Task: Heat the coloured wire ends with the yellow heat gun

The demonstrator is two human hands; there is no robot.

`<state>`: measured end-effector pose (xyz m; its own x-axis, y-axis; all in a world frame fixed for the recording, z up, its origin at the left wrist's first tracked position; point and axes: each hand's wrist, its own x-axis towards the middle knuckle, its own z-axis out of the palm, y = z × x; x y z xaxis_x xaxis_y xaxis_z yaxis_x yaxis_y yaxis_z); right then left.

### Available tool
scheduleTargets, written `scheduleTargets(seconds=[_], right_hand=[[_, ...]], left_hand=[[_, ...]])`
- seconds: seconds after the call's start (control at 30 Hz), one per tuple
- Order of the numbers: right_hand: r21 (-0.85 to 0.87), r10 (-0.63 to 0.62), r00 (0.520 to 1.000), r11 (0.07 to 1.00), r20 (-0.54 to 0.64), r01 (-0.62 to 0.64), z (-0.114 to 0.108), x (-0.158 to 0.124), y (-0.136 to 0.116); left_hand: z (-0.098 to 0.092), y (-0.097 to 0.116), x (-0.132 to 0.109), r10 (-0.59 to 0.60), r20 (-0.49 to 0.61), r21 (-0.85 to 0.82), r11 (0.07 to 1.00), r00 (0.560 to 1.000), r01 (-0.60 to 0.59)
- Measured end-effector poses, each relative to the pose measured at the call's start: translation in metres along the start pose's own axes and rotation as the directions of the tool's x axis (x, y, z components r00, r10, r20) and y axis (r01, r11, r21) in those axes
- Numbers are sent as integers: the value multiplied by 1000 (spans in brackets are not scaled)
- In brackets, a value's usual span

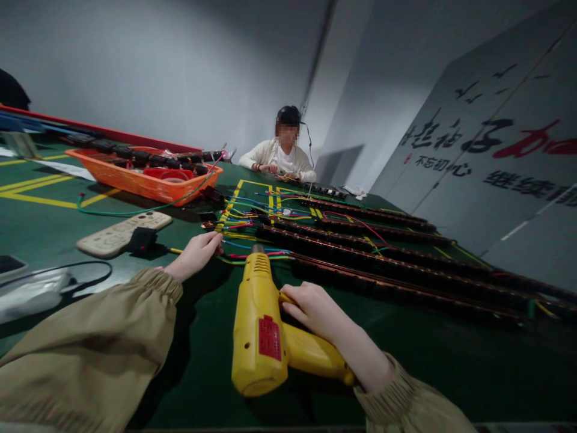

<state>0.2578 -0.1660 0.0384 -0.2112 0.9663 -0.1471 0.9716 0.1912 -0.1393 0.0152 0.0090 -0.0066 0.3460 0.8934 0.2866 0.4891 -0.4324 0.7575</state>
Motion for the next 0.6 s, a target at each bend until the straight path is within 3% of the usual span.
scheduleTargets(seconds=[0.37,0.6], right_hand=[[50,128,992,991,-18,-127,-2,-29,31],[59,149,989,987,-4,-148,0,-29,33]], left_hand=[[-1,6,-3,-19,3,-72,997,1000,19],[-1,8,-4,-20,-3,-66,998,1000,20]])
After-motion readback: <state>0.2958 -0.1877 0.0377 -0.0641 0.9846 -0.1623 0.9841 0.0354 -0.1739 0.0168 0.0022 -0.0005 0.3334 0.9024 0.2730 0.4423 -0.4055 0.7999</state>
